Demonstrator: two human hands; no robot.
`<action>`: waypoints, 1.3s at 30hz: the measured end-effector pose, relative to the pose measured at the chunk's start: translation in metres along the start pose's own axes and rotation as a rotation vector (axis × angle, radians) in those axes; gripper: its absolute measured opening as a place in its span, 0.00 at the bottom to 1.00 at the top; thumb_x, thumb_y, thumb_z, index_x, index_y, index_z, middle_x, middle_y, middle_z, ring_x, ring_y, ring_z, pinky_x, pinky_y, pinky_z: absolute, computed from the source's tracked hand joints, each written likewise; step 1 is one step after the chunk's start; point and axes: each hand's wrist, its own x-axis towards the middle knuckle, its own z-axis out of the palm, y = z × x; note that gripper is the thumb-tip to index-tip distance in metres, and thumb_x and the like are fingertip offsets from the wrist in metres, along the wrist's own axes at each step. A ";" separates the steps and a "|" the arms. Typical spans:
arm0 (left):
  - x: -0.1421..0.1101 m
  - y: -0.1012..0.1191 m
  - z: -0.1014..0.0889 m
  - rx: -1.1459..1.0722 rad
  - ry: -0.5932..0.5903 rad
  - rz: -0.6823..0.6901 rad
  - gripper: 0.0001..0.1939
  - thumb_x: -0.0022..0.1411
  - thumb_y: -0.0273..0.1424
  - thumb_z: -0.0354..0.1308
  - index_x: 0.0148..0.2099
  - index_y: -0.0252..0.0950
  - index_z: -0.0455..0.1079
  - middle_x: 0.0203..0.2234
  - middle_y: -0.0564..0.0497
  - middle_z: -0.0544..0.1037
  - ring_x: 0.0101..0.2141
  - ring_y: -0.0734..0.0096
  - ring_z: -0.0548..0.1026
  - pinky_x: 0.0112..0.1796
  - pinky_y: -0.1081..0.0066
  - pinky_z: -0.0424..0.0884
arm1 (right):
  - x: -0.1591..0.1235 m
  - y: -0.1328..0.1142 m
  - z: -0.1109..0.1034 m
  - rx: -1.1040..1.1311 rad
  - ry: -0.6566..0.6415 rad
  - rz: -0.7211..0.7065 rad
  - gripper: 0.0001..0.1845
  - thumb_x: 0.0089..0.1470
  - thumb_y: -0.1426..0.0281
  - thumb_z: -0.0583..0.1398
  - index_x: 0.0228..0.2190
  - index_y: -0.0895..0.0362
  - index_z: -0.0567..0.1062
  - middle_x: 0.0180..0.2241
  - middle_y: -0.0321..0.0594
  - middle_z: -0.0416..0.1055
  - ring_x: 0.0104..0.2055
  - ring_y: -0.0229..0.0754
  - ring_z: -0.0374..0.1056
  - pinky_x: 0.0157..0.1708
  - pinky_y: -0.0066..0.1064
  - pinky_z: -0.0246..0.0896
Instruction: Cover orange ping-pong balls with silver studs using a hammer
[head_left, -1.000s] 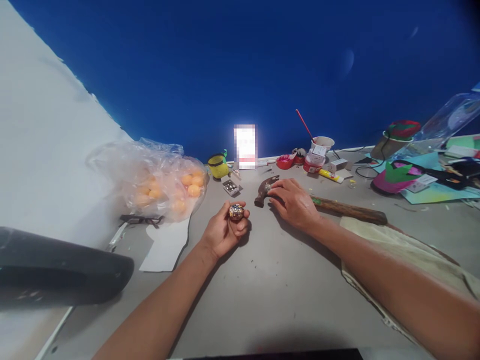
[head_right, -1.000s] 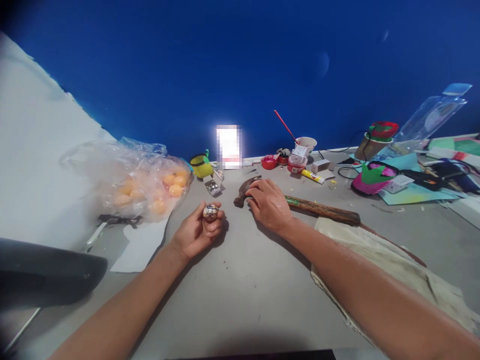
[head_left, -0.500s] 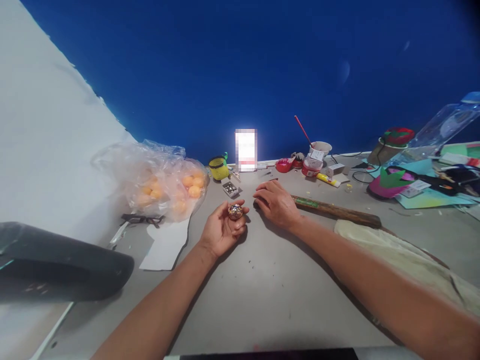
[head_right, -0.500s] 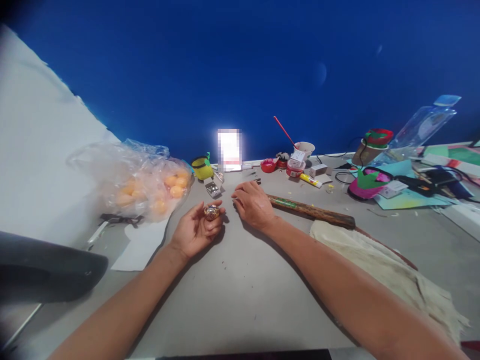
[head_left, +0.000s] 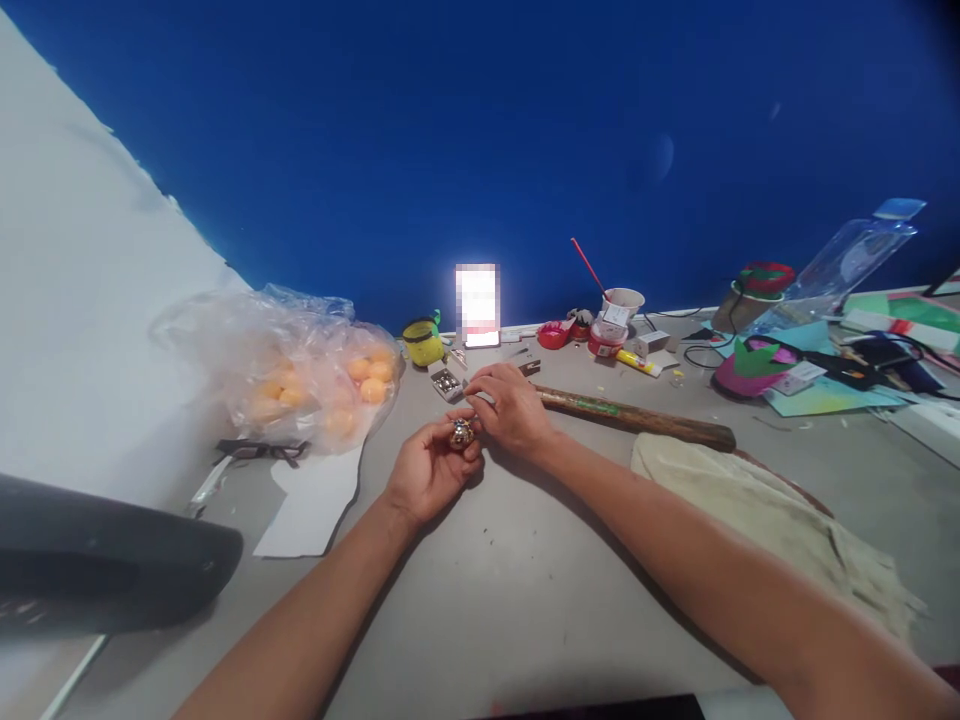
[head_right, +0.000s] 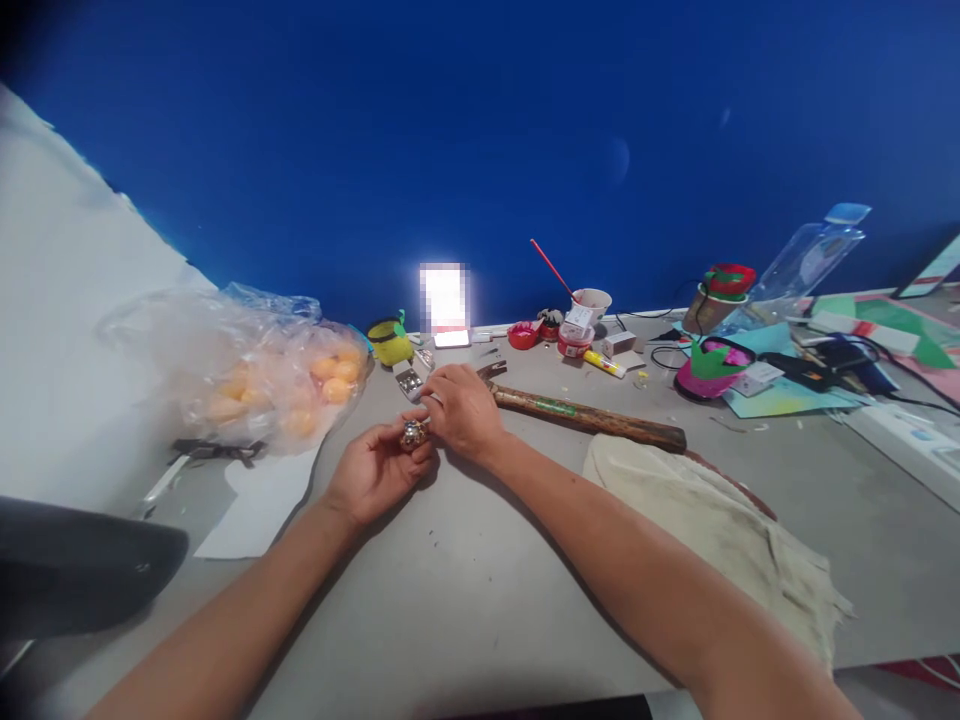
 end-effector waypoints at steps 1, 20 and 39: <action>0.000 0.000 0.000 0.017 -0.002 0.005 0.12 0.53 0.23 0.58 0.42 0.32 0.74 0.30 0.47 0.75 0.23 0.73 0.69 0.24 0.74 0.66 | 0.003 -0.002 -0.003 0.043 0.003 0.038 0.07 0.59 0.75 0.63 0.31 0.54 0.80 0.40 0.43 0.79 0.47 0.47 0.70 0.52 0.39 0.65; -0.001 -0.008 -0.002 0.919 0.266 0.482 0.27 0.49 0.31 0.72 0.51 0.36 0.70 0.38 0.51 0.78 0.31 0.73 0.74 0.32 0.72 0.72 | 0.001 0.012 -0.020 0.259 -0.191 0.265 0.08 0.60 0.71 0.62 0.32 0.56 0.81 0.28 0.35 0.79 0.32 0.37 0.72 0.37 0.28 0.63; -0.002 -0.008 -0.004 1.045 0.245 0.600 0.21 0.58 0.33 0.67 0.52 0.37 0.71 0.39 0.48 0.81 0.33 0.70 0.75 0.37 0.70 0.72 | -0.006 -0.002 -0.025 0.342 -0.414 0.155 0.16 0.57 0.69 0.65 0.47 0.54 0.83 0.41 0.38 0.82 0.39 0.41 0.73 0.42 0.31 0.63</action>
